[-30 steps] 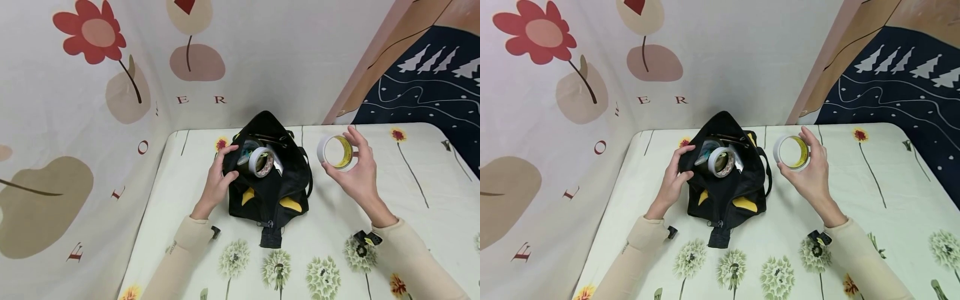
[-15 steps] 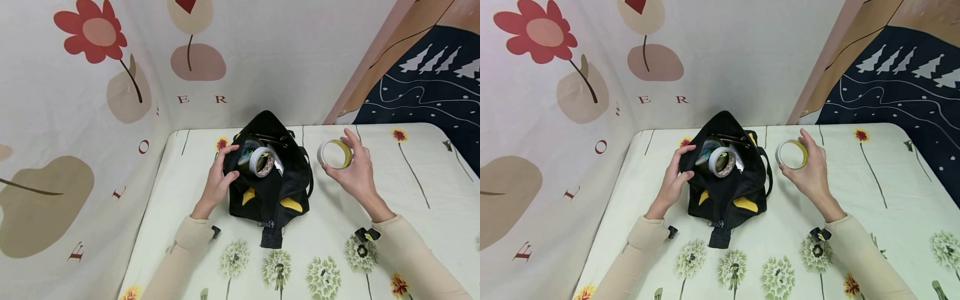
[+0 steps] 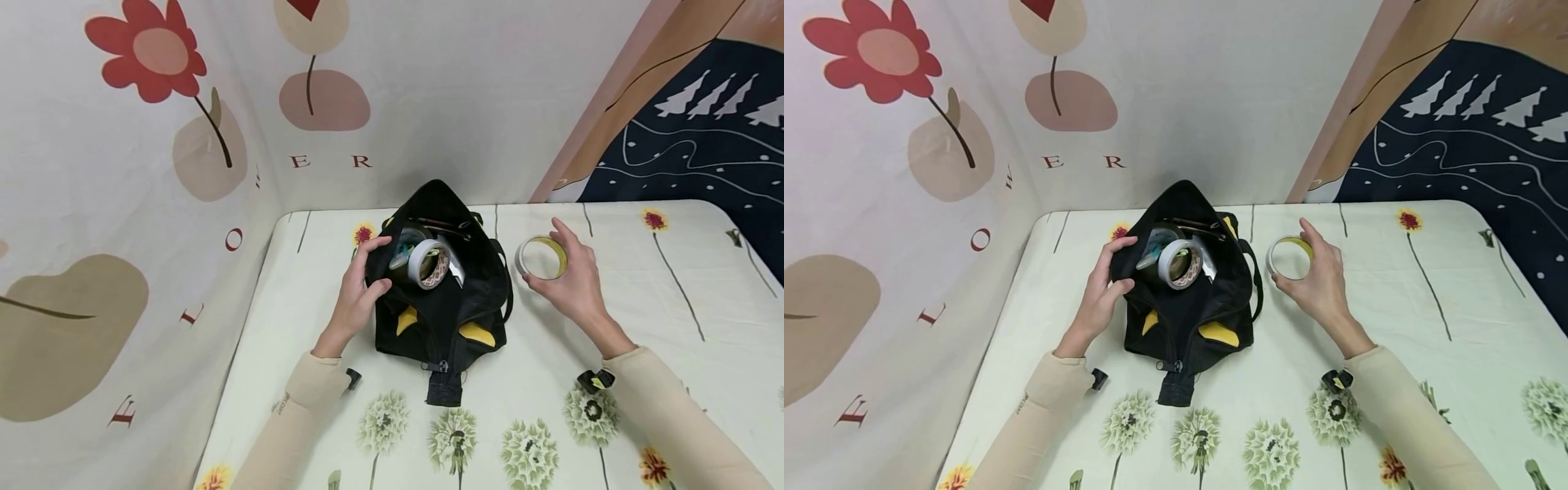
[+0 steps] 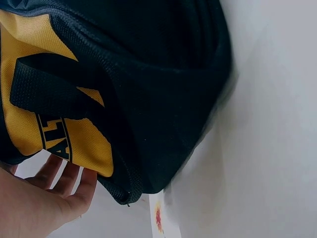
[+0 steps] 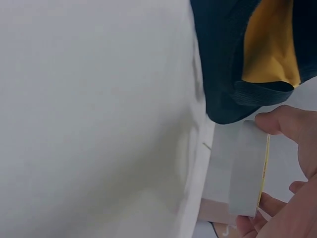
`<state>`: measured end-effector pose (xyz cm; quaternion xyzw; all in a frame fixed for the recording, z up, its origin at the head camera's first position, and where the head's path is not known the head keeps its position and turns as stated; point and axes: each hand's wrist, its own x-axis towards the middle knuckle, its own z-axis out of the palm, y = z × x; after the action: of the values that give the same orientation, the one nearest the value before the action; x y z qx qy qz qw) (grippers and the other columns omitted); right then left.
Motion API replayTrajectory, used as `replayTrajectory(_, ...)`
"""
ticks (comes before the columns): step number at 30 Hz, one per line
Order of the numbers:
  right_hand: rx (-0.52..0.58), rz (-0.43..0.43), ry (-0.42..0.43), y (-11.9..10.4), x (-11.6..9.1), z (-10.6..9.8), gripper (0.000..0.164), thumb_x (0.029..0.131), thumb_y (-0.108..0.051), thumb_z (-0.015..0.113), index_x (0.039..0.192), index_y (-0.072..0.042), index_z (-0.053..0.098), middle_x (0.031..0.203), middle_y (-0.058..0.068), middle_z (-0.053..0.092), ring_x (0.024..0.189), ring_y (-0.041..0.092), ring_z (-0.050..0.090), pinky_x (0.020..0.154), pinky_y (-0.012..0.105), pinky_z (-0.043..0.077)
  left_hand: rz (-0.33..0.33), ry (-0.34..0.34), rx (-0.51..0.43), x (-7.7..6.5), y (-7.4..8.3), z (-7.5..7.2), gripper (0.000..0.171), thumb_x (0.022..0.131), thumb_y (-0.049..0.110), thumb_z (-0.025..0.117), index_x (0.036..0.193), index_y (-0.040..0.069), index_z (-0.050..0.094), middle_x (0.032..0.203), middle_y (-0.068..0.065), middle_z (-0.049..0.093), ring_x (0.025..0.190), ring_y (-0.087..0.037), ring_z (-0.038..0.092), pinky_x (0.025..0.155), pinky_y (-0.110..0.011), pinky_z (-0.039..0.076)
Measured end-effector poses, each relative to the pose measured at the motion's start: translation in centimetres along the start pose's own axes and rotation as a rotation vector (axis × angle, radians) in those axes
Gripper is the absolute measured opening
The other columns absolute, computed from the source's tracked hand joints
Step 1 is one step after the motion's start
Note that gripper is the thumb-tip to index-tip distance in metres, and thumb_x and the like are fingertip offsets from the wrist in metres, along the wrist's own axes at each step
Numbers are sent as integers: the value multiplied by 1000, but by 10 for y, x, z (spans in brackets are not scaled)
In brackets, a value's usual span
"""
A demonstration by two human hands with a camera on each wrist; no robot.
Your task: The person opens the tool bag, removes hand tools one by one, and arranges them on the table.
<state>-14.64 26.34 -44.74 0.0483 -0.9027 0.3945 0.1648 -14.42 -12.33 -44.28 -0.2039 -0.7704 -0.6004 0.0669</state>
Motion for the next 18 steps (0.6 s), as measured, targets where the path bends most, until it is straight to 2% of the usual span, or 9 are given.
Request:
replayTrajectory(8,-3,8,-46,8,1,7,113,76,0,96,171,-1,35,151,37,59,138,58,44,112,69,33,-2,-3,0,0,0,0,69,93,7,53,161,4,47,168,-13,49,154,-32,42,129,-61,29)
replayTrajectory(18,-39,37,-129,7,2,12,114,77,-3,97,172,-3,32,154,37,56,139,59,44,115,70,33,-7,1,-2,0,-1,0,69,93,7,54,161,5,47,169,-13,48,153,-31,42,127,-61,31)
